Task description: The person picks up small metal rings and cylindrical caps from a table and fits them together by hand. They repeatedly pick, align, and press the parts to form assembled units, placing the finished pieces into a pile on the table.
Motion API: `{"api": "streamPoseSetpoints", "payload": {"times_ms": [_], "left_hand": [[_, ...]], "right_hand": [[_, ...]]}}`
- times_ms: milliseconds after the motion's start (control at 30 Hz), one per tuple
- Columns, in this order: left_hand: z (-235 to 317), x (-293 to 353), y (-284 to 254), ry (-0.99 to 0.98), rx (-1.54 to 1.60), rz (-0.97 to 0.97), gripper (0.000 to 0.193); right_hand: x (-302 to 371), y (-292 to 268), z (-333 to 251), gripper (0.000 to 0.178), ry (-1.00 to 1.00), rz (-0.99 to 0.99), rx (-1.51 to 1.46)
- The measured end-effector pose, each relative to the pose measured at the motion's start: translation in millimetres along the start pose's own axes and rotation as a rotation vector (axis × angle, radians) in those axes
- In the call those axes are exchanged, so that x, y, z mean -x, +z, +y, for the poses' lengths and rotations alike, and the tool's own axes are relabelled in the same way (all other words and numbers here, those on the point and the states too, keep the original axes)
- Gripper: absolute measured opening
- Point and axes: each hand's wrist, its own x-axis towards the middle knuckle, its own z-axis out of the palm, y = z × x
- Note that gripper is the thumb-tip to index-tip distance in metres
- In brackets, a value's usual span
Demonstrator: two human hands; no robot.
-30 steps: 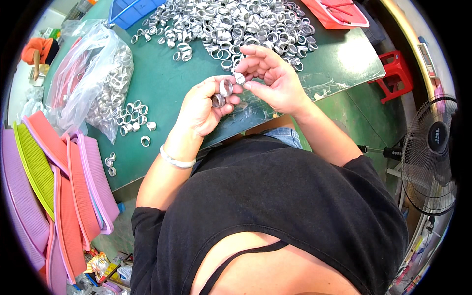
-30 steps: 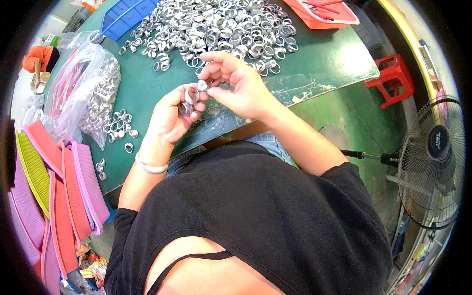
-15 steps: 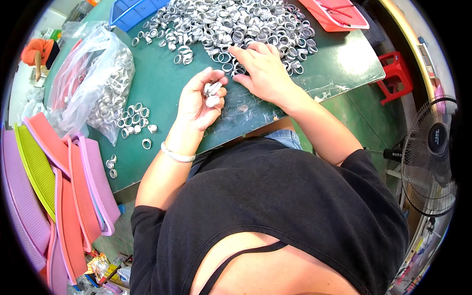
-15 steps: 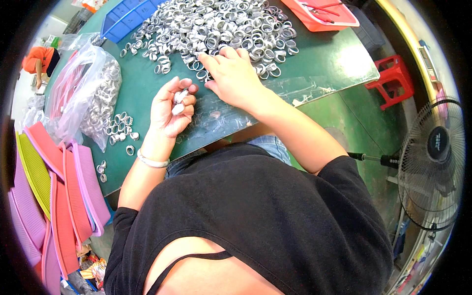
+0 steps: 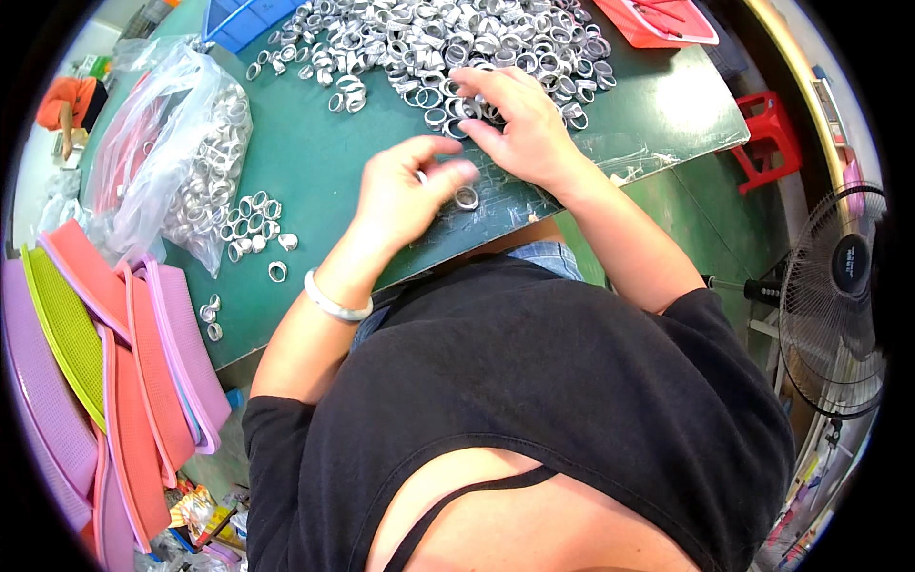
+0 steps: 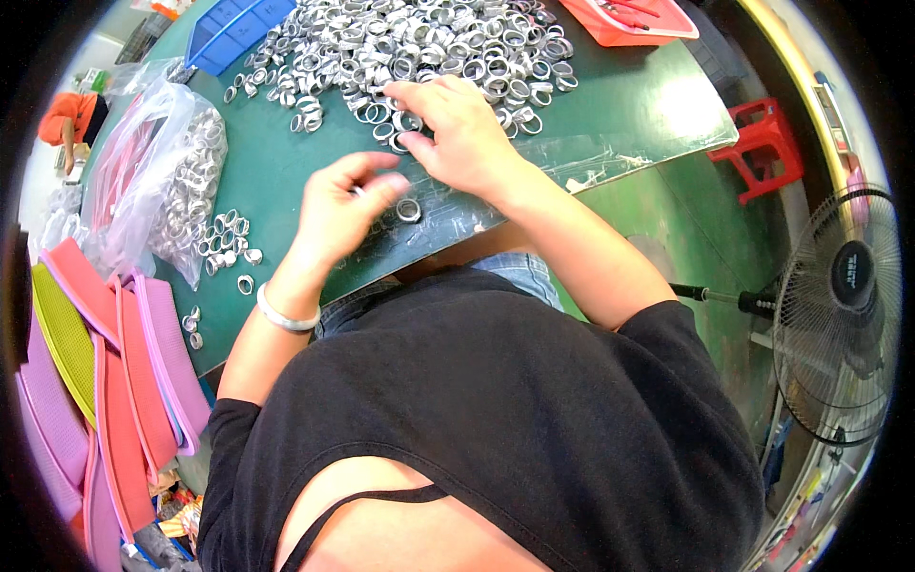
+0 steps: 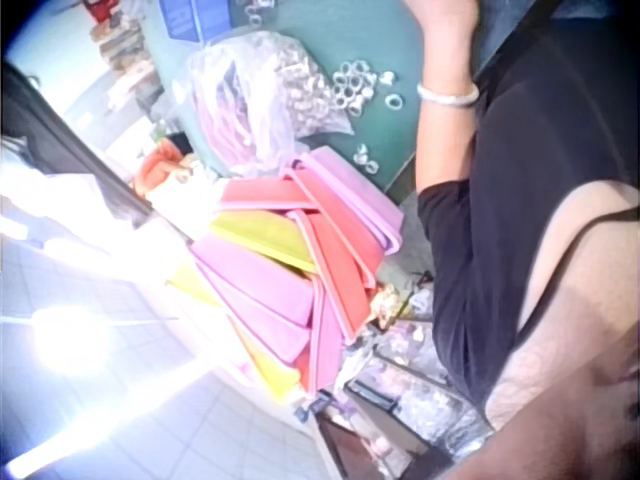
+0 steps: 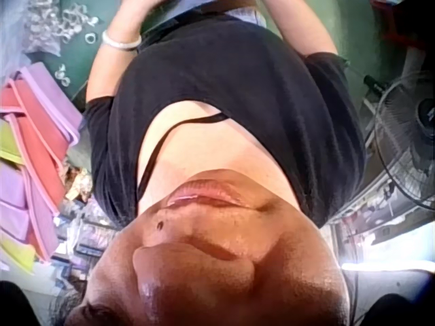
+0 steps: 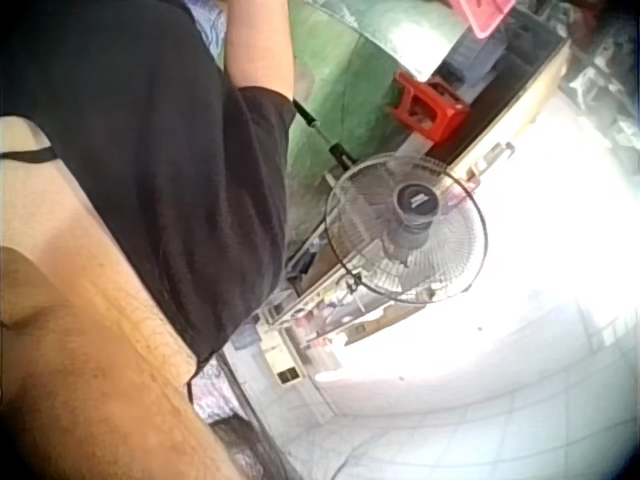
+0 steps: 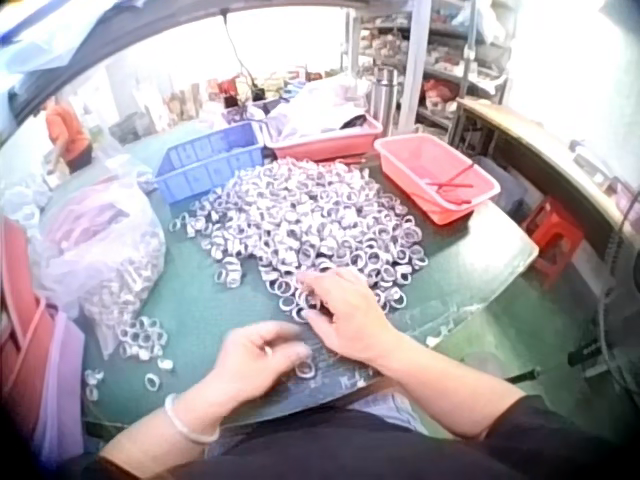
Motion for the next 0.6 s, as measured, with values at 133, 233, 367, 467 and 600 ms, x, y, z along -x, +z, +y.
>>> {"api": "streamPoseSetpoints", "payload": {"times_ms": [133,233,367,467,600], "left_hand": [[16,9,10,0.217,-0.584,-0.067,0.032],[10,7,10,0.302,-0.638,-0.093,0.021],[0,6,3,0.291,-0.646,-0.022,0.014],[3,13,0,0.289,-0.726,0.027,0.011],[-10,18,-3,0.279,-0.673,0.141,0.01]], "right_hand": [[2,-11,-5,0.05,0.211,-0.045,-0.195],[4,-11,-3,0.052,0.363,-0.047,-0.541],[6,-15,-3,0.052,0.364,-0.102,-0.494],[6,-11,-8,0.048,0.171,-0.13,-0.228],[4,1,-22,0.041,0.068,-0.238,0.065]]}}
